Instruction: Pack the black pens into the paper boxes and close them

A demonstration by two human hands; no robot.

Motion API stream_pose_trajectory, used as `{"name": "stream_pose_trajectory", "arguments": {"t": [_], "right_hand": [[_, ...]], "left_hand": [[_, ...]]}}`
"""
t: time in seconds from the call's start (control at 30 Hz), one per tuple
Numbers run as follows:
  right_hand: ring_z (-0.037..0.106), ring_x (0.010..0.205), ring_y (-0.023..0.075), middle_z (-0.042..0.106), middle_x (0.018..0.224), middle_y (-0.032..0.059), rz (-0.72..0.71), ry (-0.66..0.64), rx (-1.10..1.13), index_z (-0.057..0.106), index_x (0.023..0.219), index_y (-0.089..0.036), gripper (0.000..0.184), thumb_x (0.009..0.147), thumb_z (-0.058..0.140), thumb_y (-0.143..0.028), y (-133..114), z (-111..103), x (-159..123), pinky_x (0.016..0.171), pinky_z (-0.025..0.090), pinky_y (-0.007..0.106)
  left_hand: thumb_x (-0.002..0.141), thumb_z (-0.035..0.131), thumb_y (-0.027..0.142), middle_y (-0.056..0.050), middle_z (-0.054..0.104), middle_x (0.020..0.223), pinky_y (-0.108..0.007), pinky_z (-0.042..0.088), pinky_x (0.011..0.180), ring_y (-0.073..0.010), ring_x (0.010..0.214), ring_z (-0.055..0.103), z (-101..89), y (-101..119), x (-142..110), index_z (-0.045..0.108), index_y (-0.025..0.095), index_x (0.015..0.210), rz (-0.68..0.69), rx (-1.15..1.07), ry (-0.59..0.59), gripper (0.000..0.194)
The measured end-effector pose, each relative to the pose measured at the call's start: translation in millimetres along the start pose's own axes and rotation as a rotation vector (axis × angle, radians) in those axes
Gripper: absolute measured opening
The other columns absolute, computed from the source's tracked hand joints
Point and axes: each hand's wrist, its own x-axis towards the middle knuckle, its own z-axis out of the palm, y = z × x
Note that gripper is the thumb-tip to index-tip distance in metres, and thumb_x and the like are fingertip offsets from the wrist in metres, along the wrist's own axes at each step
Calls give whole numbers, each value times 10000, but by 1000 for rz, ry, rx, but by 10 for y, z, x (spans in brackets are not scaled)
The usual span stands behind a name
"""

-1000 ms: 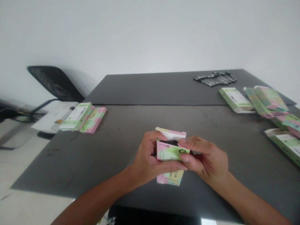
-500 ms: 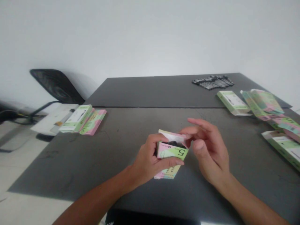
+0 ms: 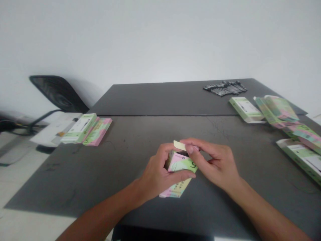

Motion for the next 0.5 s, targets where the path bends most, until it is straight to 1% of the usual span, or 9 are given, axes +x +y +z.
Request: {"name": "stream_pose_trajectory", "arguments": {"t": [0.13, 0.23, 0.3, 0.37, 0.43, 0.5], "right_hand": [[633, 475, 72, 850, 856, 10, 56, 0, 31, 858, 1072, -211, 201, 986, 688, -277, 37, 0, -11, 418, 442, 169], [695, 556, 99, 845, 847, 4, 97, -19, 69, 857, 1040, -215, 192, 982, 686, -279, 46, -14, -1, 454, 479, 166], [714, 589, 105, 836, 823, -10, 101, -34, 87, 853, 1017, -217, 182, 983, 682, -268, 45, -35, 10, 492, 505, 163], [716, 598, 102, 826, 805, -22, 80, -48, 86, 848, 1006, -224, 177, 989, 674, -254, 44, -62, 17, 512, 510, 158], [703, 586, 91, 822, 803, -31, 40, -60, 62, 838, 1020, -235, 178, 999, 662, -239, 47, -94, 16, 517, 503, 155], [673, 546, 75, 826, 821, -33, -21, -68, 12, 823, 1053, -240, 177, 1004, 654, -217, 51, -125, 9, 512, 494, 158]], "left_hand": [[773, 981, 374, 23, 781, 897, -213, 548, 573, -134, 649, 720, 55, -13, 0, 454, 287, 1326, -23, -153, 2, 768], [752, 996, 337, 30, 780, 876, -203, 549, 545, -128, 608, 713, 73, -31, -1, 413, 293, 1366, -31, -191, 19, 848], [751, 996, 332, 12, 787, 897, -219, 568, 549, -143, 616, 731, 62, -42, -3, 391, 301, 1445, -27, -179, 18, 921], [760, 992, 331, -2, 794, 910, -237, 585, 565, -159, 634, 748, 39, -43, -1, 372, 314, 1519, -2, -134, -9, 980], [773, 985, 337, -12, 798, 941, -246, 592, 590, -172, 669, 763, 14, -29, 7, 374, 331, 1554, 42, -75, -43, 992], [791, 973, 354, -21, 794, 1006, -243, 584, 611, -170, 711, 765, -6, -1, 22, 399, 348, 1552, 88, -28, -60, 953]]}}
